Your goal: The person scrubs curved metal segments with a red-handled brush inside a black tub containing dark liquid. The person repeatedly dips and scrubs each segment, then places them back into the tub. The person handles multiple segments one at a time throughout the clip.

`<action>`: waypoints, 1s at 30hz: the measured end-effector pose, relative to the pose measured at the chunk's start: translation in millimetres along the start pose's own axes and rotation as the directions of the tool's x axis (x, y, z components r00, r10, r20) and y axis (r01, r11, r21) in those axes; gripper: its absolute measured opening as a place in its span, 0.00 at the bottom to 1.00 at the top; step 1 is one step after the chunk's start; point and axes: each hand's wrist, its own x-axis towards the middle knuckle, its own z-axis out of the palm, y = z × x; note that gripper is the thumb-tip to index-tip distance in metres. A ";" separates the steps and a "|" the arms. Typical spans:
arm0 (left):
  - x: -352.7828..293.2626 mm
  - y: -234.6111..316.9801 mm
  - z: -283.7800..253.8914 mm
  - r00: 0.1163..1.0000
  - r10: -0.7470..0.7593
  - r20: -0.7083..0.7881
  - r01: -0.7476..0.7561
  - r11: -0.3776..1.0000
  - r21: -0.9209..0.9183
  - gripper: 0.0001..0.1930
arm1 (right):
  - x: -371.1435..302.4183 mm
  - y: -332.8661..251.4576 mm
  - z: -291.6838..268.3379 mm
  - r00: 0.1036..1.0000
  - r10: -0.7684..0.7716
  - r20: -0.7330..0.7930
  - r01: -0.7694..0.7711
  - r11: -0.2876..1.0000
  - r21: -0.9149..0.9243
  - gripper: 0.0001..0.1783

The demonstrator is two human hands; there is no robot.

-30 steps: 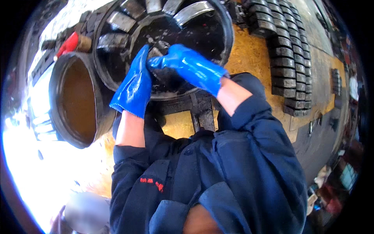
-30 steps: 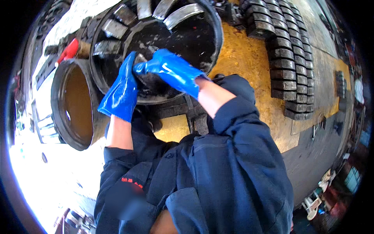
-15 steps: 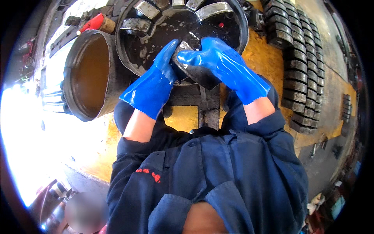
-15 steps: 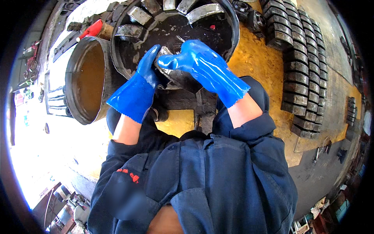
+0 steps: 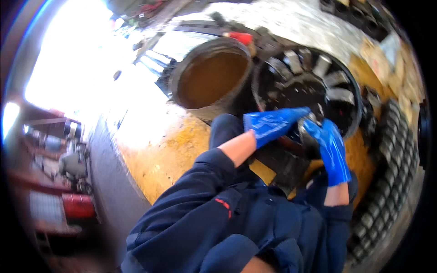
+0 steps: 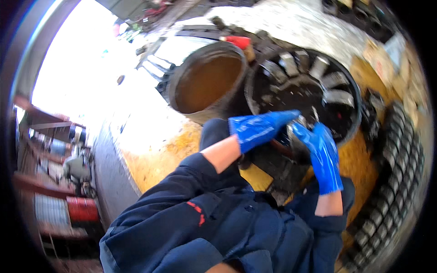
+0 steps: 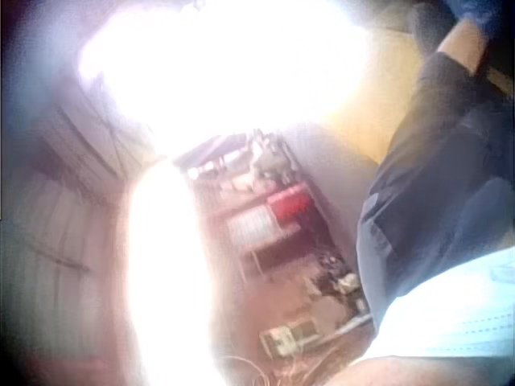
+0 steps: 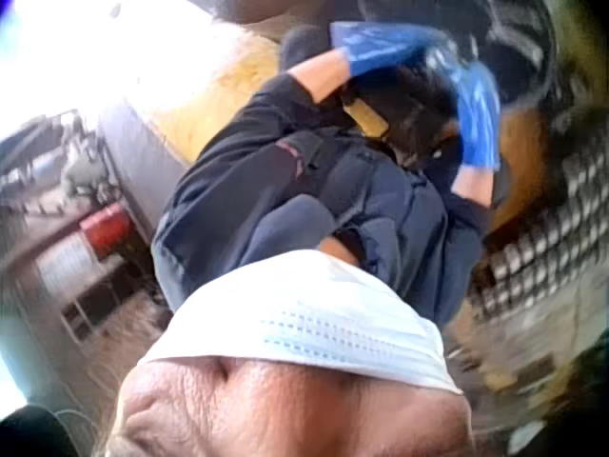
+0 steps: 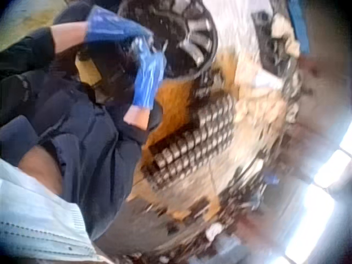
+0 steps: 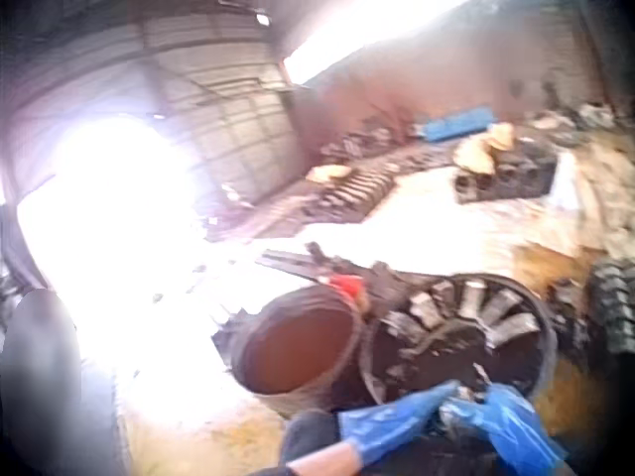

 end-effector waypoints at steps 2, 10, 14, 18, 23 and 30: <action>-10.9 23.0 -4.3 0.999 0.038 0.010 -0.039 0.986 0.163 0.23 | -1.2 -0.3 0.6 1.000 -0.005 -0.016 0.005 1.000 0.006 0.42; 38.6 -77.1 -54.8 0.892 0.364 -0.268 0.062 0.489 0.870 0.17 | -2.3 25.9 24.2 1.000 -0.005 0.007 0.004 0.994 0.112 0.43; 49.7 -76.4 -49.9 0.944 0.157 -0.291 0.224 0.344 0.912 0.16 | 5.1 59.1 11.5 0.999 -0.010 -0.047 0.018 0.986 0.167 0.45; 49.9 -76.4 -52.8 0.963 0.073 -0.261 0.254 0.091 0.963 0.15 | -15.2 7.3 6.1 0.971 0.207 -0.117 -0.208 0.978 0.001 0.46; 62.7 -76.3 -67.4 0.923 0.280 -0.263 0.272 0.007 0.962 0.17 | -9.9 -8.7 1.4 0.984 0.178 -0.005 -0.170 0.947 0.272 0.39; 71.0 -127.5 -76.7 0.835 0.473 -0.283 0.297 0.046 0.954 0.14 | -17.6 -18.0 1.7 0.979 0.201 0.011 -0.191 0.906 0.378 0.31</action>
